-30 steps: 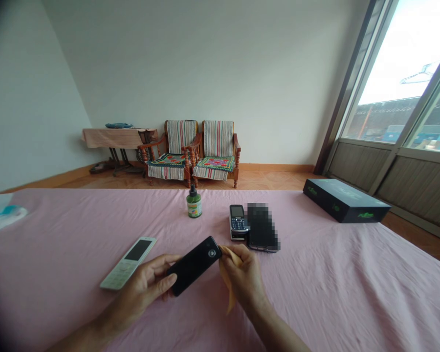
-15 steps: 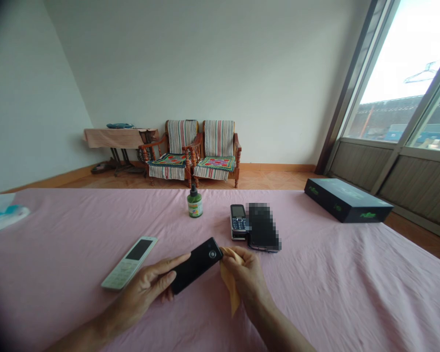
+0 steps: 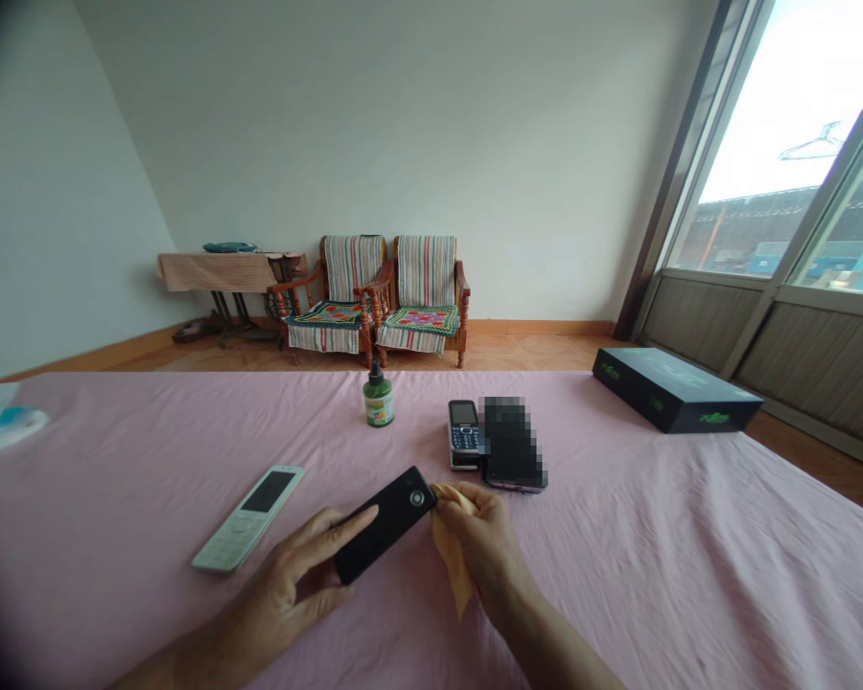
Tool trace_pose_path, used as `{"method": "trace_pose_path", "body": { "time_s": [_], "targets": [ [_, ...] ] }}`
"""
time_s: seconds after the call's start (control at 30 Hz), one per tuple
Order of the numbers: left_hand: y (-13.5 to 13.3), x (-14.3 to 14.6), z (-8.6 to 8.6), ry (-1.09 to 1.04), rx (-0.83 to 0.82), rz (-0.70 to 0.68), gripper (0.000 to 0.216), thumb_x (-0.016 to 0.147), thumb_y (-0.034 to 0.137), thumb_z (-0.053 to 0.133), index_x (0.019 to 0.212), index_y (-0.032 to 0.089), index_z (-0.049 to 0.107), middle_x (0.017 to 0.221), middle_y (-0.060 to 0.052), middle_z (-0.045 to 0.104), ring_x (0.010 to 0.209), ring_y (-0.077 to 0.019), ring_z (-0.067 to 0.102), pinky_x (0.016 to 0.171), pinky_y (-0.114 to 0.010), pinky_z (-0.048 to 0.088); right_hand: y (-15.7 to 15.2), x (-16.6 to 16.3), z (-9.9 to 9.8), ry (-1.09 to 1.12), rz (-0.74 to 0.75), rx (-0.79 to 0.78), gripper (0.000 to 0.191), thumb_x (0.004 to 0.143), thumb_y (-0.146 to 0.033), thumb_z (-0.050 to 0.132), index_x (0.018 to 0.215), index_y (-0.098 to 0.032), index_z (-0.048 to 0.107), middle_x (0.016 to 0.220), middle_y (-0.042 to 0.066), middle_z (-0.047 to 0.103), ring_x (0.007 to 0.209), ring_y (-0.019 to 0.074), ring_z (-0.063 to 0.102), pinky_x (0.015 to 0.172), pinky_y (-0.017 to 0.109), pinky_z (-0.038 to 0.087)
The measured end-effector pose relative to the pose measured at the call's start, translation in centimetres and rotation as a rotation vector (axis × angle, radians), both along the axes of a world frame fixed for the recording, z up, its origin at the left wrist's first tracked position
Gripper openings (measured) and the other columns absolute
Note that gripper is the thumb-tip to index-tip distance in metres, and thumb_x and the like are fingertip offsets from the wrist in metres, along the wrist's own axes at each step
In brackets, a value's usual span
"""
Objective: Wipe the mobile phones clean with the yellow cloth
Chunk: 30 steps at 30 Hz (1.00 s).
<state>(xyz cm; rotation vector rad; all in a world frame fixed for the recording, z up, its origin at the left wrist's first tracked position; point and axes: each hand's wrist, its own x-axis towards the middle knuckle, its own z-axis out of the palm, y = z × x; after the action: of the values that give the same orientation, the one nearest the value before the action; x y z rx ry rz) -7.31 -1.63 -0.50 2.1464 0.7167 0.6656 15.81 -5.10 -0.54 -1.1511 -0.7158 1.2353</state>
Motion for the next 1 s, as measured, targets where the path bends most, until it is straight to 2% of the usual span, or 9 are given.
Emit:
{"method": "trace_pose_path", "body": {
  "time_s": [0.1, 0.27, 0.4, 0.5, 0.57, 0.67, 0.8, 0.9, 1.0],
  "targets": [
    [0.0, -0.3, 0.2, 0.077, 0.092, -0.021, 0.054, 0.091, 0.032, 0.06, 0.141, 0.036, 0.04, 0.122, -0.006, 0.053, 0.107, -0.022, 0.056, 0.088, -0.029, 0.051, -0.1, 0.0, 0.0, -0.013, 0.005, 0.002, 0.036, 0.057, -0.039, 0.081, 0.078, -0.011, 0.072, 0.06, 0.002, 0.063, 0.051, 0.0103, 0.049, 0.047, 0.02, 0.033],
    [0.0, -0.3, 0.5, 0.092, 0.335, -0.059, 0.052, 0.097, 0.051, 0.043, 0.143, 0.027, 0.039, 0.1, -0.008, 0.064, 0.091, -0.0227, 0.061, 0.084, -0.033, 0.051, -0.1, -0.4, 0.2, -0.113, -0.01, 0.015, 0.036, 0.059, -0.042, 0.077, 0.075, -0.01, 0.071, 0.057, 0.001, 0.059, 0.048, 0.0095, 0.046, 0.046, 0.02, 0.031],
    [-0.1, -0.2, 0.3, 0.101, 0.423, -0.038, 0.053, 0.098, 0.052, 0.036, 0.14, 0.021, 0.044, 0.091, -0.009, 0.063, 0.084, -0.0224, 0.061, 0.075, -0.031, 0.052, 0.2, -0.7, -0.4, -0.263, -0.056, 0.071, 0.033, 0.064, -0.042, 0.072, 0.073, -0.01, 0.072, 0.056, 0.001, 0.057, 0.049, 0.0105, 0.045, 0.045, 0.021, 0.031],
    [-0.5, -0.1, 0.1, 0.125, 0.458, -0.03, 0.054, 0.098, 0.052, 0.037, 0.137, 0.017, 0.048, 0.084, -0.008, 0.061, 0.078, -0.0215, 0.061, 0.07, -0.029, 0.052, 0.3, -0.8, -0.7, -0.368, -0.1, 0.129, 0.024, 0.068, -0.035, 0.07, 0.074, -0.012, 0.074, 0.063, 0.002, 0.057, 0.057, 0.0133, 0.048, 0.05, 0.023, 0.036],
    [-0.7, 0.0, -0.1, 0.141, 0.493, -0.04, 0.054, 0.098, 0.051, 0.038, 0.136, 0.014, 0.049, 0.084, -0.008, 0.062, 0.079, -0.0222, 0.062, 0.07, -0.03, 0.052, 0.2, -0.7, -0.7, -0.531, -0.109, 0.229, 0.018, 0.076, -0.03, 0.065, 0.078, -0.015, 0.075, 0.072, 0.004, 0.058, 0.066, 0.0154, 0.052, 0.056, 0.024, 0.04],
    [-1.1, 0.2, -0.1, 0.161, 0.541, -0.047, 0.056, 0.097, 0.052, 0.04, 0.134, 0.012, 0.05, 0.085, -0.009, 0.063, 0.079, -0.0236, 0.062, 0.07, -0.031, 0.052, -0.2, -0.7, -0.5, -0.83, -0.103, 0.41, 0.022, 0.086, -0.023, 0.053, 0.085, -0.018, 0.074, 0.081, 0.005, 0.056, 0.073, 0.0164, 0.056, 0.064, 0.026, 0.044],
    [-1.2, 0.4, 0.0, 0.15, 0.52, -0.04, 0.05, 0.098, 0.05, 0.04, 0.13, 0.014, 0.052, 0.088, -0.008, 0.064, 0.082, -0.0237, 0.063, 0.072, -0.031, 0.052, -1.2, -2.0, -0.4, -1.01, -0.08, 0.556, 0.029, 0.088, -0.012, 0.043, 0.082, -0.018, 0.071, 0.082, 0.006, 0.054, 0.073, 0.0152, 0.056, 0.065, 0.025, 0.046],
    [-1.2, 0.6, 0.0, 0.139, 0.466, -0.018, 0.037, 0.098, 0.045, 0.043, 0.117, 0.017, 0.058, 0.088, -0.006, 0.064, 0.081, -0.0228, 0.062, 0.071, -0.03, 0.05, -2.2, -3.9, -0.5, -1.029, -0.031, 0.67, 0.031, 0.087, -0.007, 0.04, 0.093, -0.018, 0.068, 0.083, 0.006, 0.054, 0.072, 0.0142, 0.057, 0.063, 0.022, 0.048],
    [-1.2, 0.7, -0.2, 0.132, 0.393, 0.031, 0.02, 0.099, 0.031, 0.046, 0.095, 0.018, 0.061, 0.086, -0.005, 0.064, 0.079, -0.0204, 0.062, 0.07, -0.027, 0.048, -2.9, -5.2, -0.4, -1.075, 0.069, 0.748, 0.03, 0.088, -0.009, 0.042, 0.102, -0.017, 0.067, 0.082, 0.006, 0.055, 0.07, 0.0145, 0.057, 0.061, 0.021, 0.049]
  ]
}}
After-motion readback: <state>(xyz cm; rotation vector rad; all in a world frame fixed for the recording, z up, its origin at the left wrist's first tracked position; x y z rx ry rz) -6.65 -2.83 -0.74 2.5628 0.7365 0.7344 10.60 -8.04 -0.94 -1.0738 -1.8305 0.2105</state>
